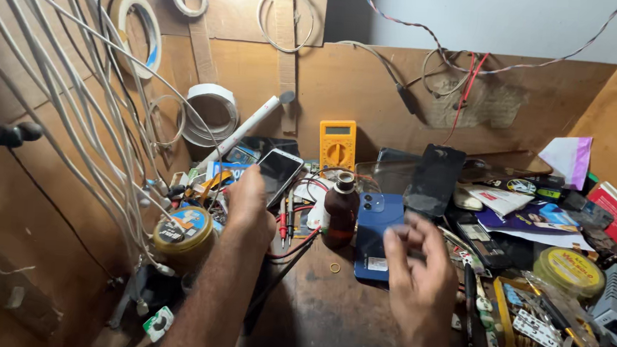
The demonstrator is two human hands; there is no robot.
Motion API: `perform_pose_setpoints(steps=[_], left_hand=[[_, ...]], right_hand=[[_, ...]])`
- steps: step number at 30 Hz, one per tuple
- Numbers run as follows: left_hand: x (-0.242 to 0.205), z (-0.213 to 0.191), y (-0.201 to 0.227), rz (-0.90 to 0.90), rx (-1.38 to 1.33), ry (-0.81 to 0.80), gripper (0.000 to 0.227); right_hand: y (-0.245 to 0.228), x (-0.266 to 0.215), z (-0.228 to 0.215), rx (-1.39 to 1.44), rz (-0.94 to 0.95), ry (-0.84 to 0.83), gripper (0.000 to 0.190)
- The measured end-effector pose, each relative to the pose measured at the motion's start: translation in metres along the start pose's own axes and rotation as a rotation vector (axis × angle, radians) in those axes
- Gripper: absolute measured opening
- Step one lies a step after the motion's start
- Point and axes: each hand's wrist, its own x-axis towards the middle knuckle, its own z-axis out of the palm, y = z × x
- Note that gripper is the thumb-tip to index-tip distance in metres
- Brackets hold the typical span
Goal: The person handles several smartphones on a cluttered workbench, picking up a blue phone and a white phone to turn them over and inspect their screens and backs. The person also uses a small metal tool to interact with the white phone's edge.
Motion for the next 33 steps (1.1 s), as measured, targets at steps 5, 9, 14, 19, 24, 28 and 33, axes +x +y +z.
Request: perform_pose_setpoints(steps=[5, 9, 14, 19, 24, 28, 33], left_hand=[[-0.038, 0.013, 0.01, 0.378, 0.153, -0.196, 0.042], [-0.095, 0.012, 0.016, 0.626, 0.538, -0.101, 0.046], [-0.174, -0.003, -0.004, 0.61, 0.446, -0.14, 0.032], [-0.176, -0.013, -0.061, 0.453, 0.719, -0.34, 0.029], [-0.143, -0.009, -0.106, 0.456, 0.94, -0.363, 0.036], [-0.121, 0.002, -0.117, 0.377, 1.055, -0.315, 0.037], [-0.119, 0.011, -0.105, 0.13, 0.879, -0.318, 0.043]], right_hand=[[0.016, 0.04, 0.003, -0.459, -0.255, 0.039, 0.059], [0.037, 0.055, -0.012, -0.62, 0.049, -0.018, 0.052], [0.052, 0.06, -0.022, -0.713, 0.447, -0.175, 0.045], [0.056, 0.062, -0.024, -0.659, 0.528, -0.151, 0.039], [0.051, 0.066, -0.029, -0.684, 0.483, -0.141, 0.029], [0.052, 0.064, -0.033, -0.577, 0.602, -0.166, 0.029], [0.057, 0.067, -0.036, -0.447, 0.586, -0.175, 0.03]])
